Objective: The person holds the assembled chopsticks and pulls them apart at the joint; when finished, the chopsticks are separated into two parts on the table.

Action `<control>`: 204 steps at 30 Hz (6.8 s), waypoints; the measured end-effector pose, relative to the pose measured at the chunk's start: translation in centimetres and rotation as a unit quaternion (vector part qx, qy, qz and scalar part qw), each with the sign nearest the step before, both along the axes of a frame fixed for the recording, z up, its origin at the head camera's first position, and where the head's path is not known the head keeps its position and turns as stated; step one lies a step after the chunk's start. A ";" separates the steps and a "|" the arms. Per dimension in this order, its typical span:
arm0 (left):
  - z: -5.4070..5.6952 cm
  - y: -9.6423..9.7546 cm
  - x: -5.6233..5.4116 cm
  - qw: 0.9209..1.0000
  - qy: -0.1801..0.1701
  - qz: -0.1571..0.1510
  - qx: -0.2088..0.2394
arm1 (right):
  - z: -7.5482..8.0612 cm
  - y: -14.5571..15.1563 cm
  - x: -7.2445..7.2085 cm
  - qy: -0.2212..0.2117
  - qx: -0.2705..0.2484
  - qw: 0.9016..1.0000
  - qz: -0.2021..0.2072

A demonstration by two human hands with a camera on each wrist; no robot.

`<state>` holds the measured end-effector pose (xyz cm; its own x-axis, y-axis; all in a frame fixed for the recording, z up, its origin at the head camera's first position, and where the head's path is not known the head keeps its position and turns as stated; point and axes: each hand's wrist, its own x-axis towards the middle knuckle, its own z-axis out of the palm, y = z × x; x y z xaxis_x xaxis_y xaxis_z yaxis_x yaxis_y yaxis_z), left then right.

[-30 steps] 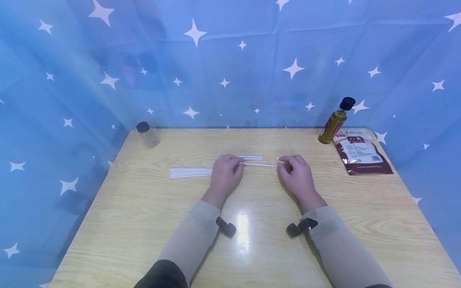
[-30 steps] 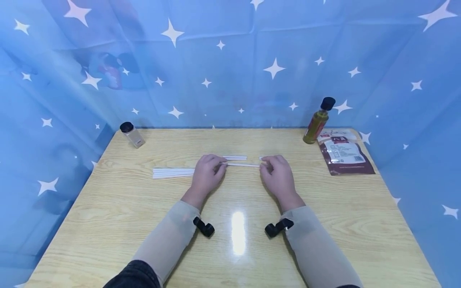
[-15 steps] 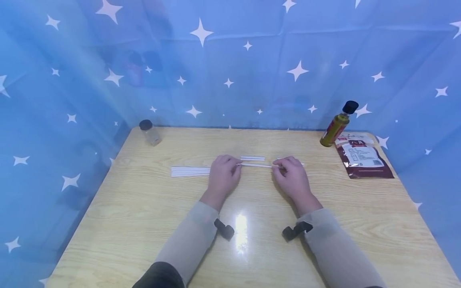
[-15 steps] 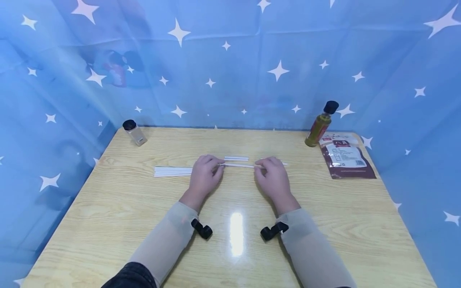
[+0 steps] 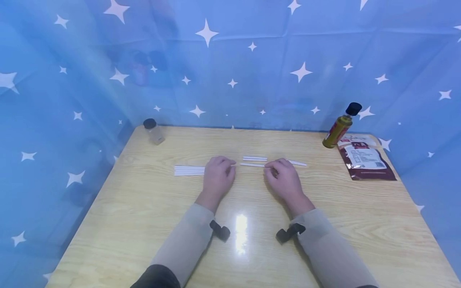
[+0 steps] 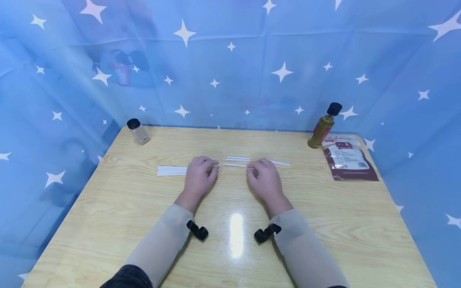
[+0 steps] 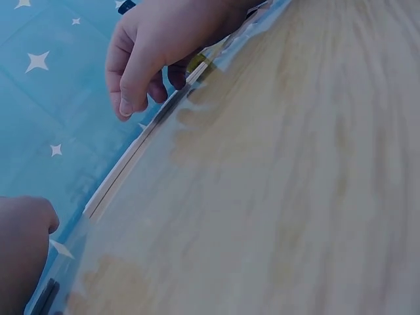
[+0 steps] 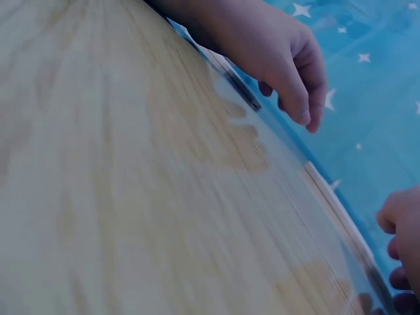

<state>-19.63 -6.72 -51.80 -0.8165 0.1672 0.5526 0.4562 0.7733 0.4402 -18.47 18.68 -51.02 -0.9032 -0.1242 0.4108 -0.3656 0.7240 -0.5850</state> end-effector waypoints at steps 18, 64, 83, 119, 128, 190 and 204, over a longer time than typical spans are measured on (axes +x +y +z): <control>-0.6 -3.2 0.2 0.998 -0.023 0.056 0.003 | 0.1 -5.8 -1.5 -0.037 -0.003 0.999 0.040; 0.0 -7.4 -0.3 0.990 -0.127 0.040 -0.050 | -0.3 -13.3 -4.0 -0.080 0.090 0.988 0.093; 0.0 -8.0 -0.3 0.985 -0.162 0.057 0.018 | 1.3 -13.9 -4.3 -0.186 0.095 0.972 0.105; 0.0 -8.6 -0.2 0.979 -0.151 0.135 0.025 | 0.2 -12.3 -2.5 -0.112 0.034 0.988 0.103; -0.3 -8.6 -0.2 0.983 -0.129 0.109 0.078 | 0.0 -12.1 -2.3 -0.119 -0.009 0.987 0.105; -0.2 -1.6 -0.9 0.997 -0.074 -0.001 -0.017 | -0.4 -0.7 0.0 0.040 0.033 0.998 0.038; 0.0 1.8 -0.9 0.992 -0.109 -0.057 0.017 | -0.4 2.9 0.8 0.039 0.029 0.999 0.003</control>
